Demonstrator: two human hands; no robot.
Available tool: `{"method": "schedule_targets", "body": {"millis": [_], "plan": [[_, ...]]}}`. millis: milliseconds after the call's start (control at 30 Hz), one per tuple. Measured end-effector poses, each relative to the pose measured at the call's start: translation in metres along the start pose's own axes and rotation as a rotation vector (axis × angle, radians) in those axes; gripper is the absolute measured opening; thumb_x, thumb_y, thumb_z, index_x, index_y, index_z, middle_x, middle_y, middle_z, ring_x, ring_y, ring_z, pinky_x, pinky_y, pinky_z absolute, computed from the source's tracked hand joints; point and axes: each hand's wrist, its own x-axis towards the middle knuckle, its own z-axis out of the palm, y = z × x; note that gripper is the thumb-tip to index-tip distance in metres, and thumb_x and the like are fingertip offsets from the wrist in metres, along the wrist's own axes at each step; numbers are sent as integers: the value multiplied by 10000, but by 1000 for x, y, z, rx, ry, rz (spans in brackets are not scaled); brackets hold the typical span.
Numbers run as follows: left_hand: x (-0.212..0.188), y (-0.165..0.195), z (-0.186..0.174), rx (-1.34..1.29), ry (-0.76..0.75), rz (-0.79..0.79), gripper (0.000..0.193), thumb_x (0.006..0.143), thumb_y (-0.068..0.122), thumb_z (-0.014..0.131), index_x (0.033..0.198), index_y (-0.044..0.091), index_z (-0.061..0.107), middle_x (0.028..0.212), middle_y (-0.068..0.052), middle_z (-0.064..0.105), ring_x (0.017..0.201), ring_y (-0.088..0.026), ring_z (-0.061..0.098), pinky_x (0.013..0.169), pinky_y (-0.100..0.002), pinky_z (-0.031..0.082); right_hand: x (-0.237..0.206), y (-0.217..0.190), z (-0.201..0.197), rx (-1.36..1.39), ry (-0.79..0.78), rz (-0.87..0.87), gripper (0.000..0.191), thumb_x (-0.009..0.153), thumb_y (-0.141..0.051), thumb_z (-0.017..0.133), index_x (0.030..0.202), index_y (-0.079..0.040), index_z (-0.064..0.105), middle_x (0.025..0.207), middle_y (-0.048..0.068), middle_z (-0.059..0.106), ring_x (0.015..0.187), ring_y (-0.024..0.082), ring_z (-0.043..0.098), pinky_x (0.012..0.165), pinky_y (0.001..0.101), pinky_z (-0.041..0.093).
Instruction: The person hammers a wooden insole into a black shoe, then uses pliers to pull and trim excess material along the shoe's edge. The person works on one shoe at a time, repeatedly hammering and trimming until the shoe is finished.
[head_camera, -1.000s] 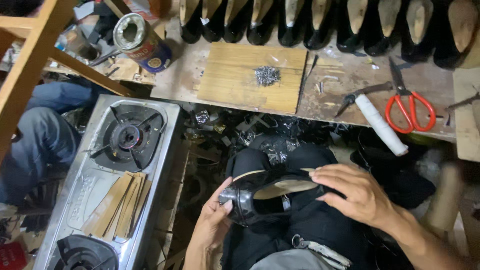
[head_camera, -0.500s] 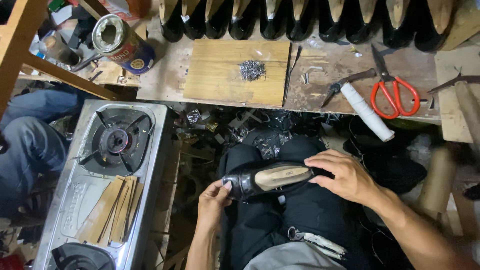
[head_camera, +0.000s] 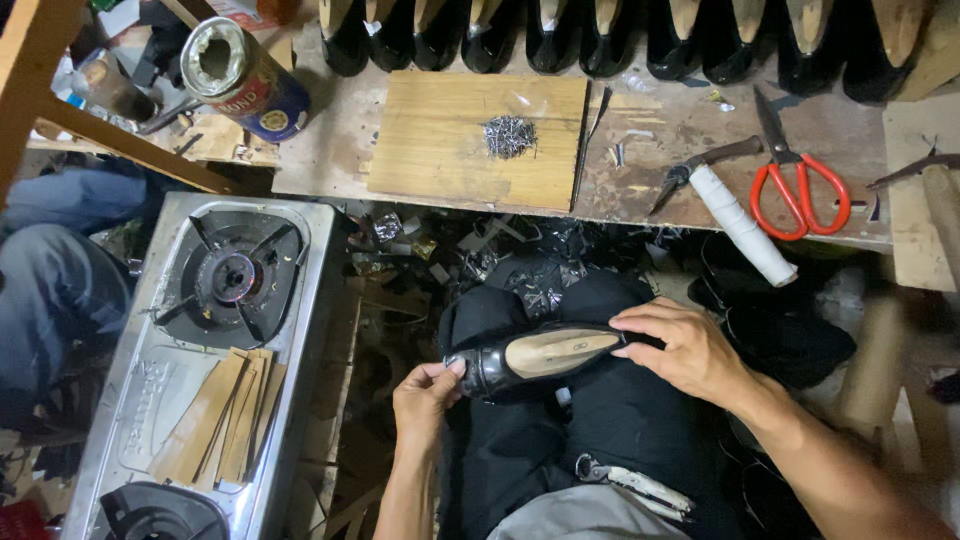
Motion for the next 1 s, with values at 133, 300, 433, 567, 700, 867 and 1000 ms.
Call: {"method": "schedule_targets", "body": {"millis": [133,300,433,567,700,867,1000], "plan": [[-1,-3,-2,-18,11,-33,161,831,138,822,848,6,732,731,-38,697,625,-95,561,612,-243,438,-1,-2,1,-15,-1,29,333,737,-181,813,1020,-12,768,1063,119,767,983,277,732,863,367,565],[2,-7,2,-67,20,42,145,834,93,824,890,9,719,861,-49,682,698,-85,549,664,-240,450,1,-5,1,-12,-7,59,305,748,-177,804,1012,-26,773,1055,115,768,984,269,739,871,361,569],[5,-4,6,-109,-14,67,124,847,84,789,852,-8,706,990,-67,748,743,-94,591,711,-244,490,2,-6,1,-4,-7,146,309,746,-167,799,1022,-29,779,1043,107,773,965,270,738,852,364,569],[4,-2,3,-95,-15,36,137,862,100,765,813,13,671,1054,-44,750,771,-88,599,716,-247,488,-1,-6,2,-15,6,105,299,739,-177,802,997,-29,775,1015,100,769,942,274,730,830,372,563],[5,-4,-1,-91,-54,55,172,898,127,767,805,27,663,1009,-68,723,762,-95,586,703,-261,487,-3,-3,7,-109,8,-20,278,746,-182,802,980,-37,770,1008,102,759,925,282,719,821,381,560],[8,-2,-1,-96,-67,49,179,910,141,778,818,40,662,924,-75,683,765,-103,610,703,-271,509,-1,1,8,-116,55,-62,291,739,-169,812,990,-29,764,998,112,750,924,290,719,812,370,567],[5,-4,-2,-116,-47,77,139,898,100,750,819,33,657,977,-81,739,777,-111,632,718,-277,515,-6,-5,8,7,49,78,300,731,-143,818,1003,-25,770,1048,99,750,955,251,725,834,338,569]]}}
